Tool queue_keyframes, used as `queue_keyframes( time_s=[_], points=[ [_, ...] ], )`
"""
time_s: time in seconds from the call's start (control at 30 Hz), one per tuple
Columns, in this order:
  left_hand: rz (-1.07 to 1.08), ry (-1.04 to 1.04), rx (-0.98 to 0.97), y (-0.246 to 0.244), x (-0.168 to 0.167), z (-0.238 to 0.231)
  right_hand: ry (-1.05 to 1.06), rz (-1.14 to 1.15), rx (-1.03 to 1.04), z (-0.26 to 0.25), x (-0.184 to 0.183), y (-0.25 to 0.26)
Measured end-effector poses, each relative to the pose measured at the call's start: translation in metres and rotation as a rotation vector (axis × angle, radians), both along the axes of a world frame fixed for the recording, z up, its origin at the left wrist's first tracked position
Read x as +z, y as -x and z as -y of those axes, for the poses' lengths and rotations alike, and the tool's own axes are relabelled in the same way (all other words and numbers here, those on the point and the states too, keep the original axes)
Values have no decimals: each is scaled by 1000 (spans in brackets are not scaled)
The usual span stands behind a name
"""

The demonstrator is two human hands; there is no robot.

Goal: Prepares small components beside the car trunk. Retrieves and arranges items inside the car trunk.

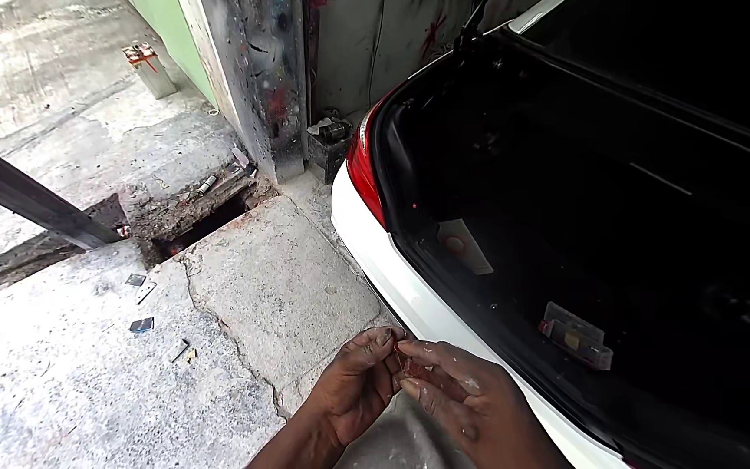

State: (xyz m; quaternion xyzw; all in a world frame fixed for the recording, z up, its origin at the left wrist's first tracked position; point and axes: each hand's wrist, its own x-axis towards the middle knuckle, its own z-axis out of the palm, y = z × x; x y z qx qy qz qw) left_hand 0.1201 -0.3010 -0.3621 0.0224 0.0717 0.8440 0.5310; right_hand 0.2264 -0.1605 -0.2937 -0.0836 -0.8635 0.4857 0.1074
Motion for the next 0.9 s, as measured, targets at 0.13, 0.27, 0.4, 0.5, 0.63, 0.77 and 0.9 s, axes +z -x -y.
queue_keyframes(
  time_s=[0.13, 0.27, 0.4, 0.5, 0.63, 0.77, 0.9],
  points=[
    [3, 22, 0, -2, 1, 0, 8, -4, -4, 0, -1, -2],
    [9, 31, -3, -3, 1, 1, 24, -6, -18, 1, -3, -3],
    [12, 48, -10, -3, 1, 0, 44, -12, -24, 0, -4, -3],
    [12, 53, -16, -4, 0, 0, 52, -4, -20, 0, -5, -3],
    [20, 51, -23, -3, -2, 0, 22, -1, -21, 0, -5, -3],
    [38, 69, -16, -3, -2, 0, 30, 12, -32, 1, -5, -2],
    [47, 72, -22, -3, -3, 0, 39, 8, -45, 2, -7, -2]
  ],
)
